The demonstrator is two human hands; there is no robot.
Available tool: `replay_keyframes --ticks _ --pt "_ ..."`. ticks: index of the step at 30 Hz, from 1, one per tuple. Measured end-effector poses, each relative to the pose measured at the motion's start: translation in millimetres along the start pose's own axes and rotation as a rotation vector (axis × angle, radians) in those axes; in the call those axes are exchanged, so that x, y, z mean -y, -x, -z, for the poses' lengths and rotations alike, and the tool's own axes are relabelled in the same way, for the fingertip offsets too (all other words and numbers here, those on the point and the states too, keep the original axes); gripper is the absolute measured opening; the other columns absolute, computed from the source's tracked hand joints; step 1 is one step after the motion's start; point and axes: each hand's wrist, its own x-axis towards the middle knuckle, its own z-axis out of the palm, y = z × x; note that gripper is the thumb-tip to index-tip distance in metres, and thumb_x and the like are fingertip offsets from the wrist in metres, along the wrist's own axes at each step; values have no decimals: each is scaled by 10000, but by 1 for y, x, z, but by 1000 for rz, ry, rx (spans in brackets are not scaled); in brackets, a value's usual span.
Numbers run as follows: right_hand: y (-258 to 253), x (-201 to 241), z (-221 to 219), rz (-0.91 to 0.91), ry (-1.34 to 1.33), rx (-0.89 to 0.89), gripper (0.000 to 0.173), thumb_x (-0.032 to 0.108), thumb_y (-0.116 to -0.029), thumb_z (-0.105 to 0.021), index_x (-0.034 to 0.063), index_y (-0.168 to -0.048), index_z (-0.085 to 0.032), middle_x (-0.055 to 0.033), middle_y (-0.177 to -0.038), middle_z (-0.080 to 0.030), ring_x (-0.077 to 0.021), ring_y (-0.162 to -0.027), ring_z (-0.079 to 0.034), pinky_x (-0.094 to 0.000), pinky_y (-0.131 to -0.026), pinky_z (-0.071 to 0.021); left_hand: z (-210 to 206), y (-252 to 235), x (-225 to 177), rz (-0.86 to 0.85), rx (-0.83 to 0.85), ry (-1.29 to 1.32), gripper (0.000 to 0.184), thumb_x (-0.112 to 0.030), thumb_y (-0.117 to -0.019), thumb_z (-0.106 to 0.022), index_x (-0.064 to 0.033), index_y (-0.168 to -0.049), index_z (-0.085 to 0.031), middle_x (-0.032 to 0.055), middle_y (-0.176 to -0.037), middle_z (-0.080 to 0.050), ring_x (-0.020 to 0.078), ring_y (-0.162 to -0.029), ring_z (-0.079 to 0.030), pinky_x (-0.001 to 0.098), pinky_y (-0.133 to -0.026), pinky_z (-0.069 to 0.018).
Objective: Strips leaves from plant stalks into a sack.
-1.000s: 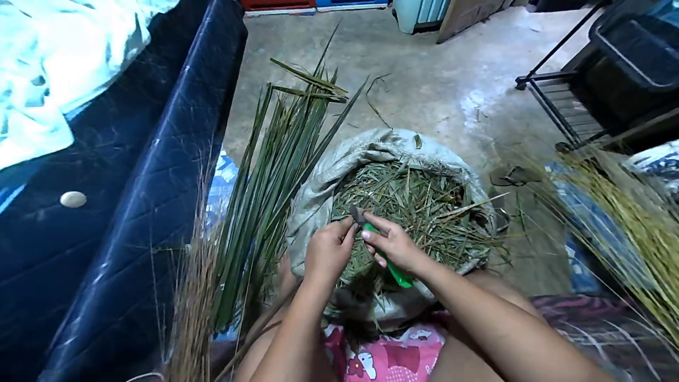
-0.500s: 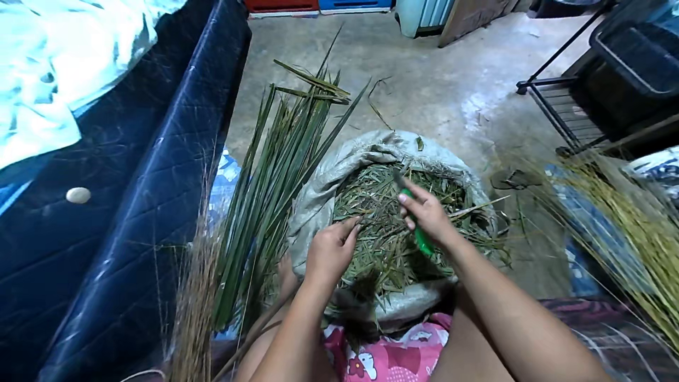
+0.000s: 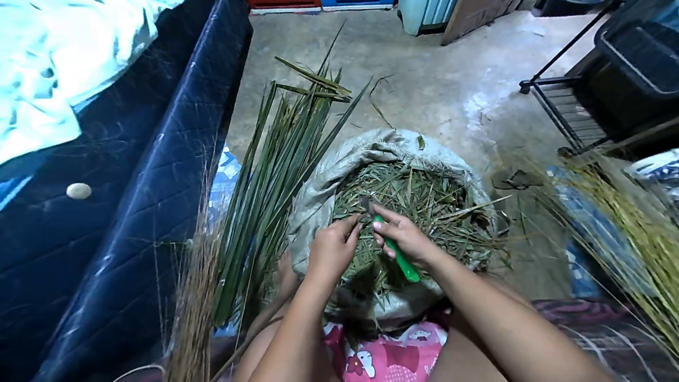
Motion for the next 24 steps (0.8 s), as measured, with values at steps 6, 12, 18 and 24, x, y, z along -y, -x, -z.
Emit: replay_keyframes --ticks 6,12,18,24 --pt "-8 21 37 121 -90 -282 506 135 -1121 -401 116 -1617 -301 -10 -754 -564 -63 -478 -478 -202 -442 -447 8 -2 3 57 65 3 337 -255 -1070 -548 -82 -1315 -703 136 -1146 -748 275 -1054 -718 483 -983 -533" --pt "5 3 -2 11 70 25 624 136 -1084 -451 73 -1641 -175 -2 -787 -573 -64 -513 -514 -213 -466 -466 4 -1 2 3 -3 -31 330 -239 -1066 -544 -56 -1266 -731 158 -1078 -756 295 -1014 -728 487 -950 -549" --pt "7 -12 -30 -3 62 15 661 124 -1079 -519 74 -1649 -188 -7 -806 -582 -59 -519 -521 -207 -468 -471 -4 0 1 -77 -153 -89 240 -132 -1013 -580 4 -1048 -774 173 -970 -753 322 -901 -738 518 -825 -578" --pt "7 -8 -25 57 146 -118 569 119 -1076 -544 7 -1593 -333 -42 -900 -624 -45 -538 -528 -193 -478 -474 -12 -3 -4 -109 -195 -145 270 -160 -1030 -572 7 -1126 -762 184 -970 -753 342 -892 -743 533 -808 -586"
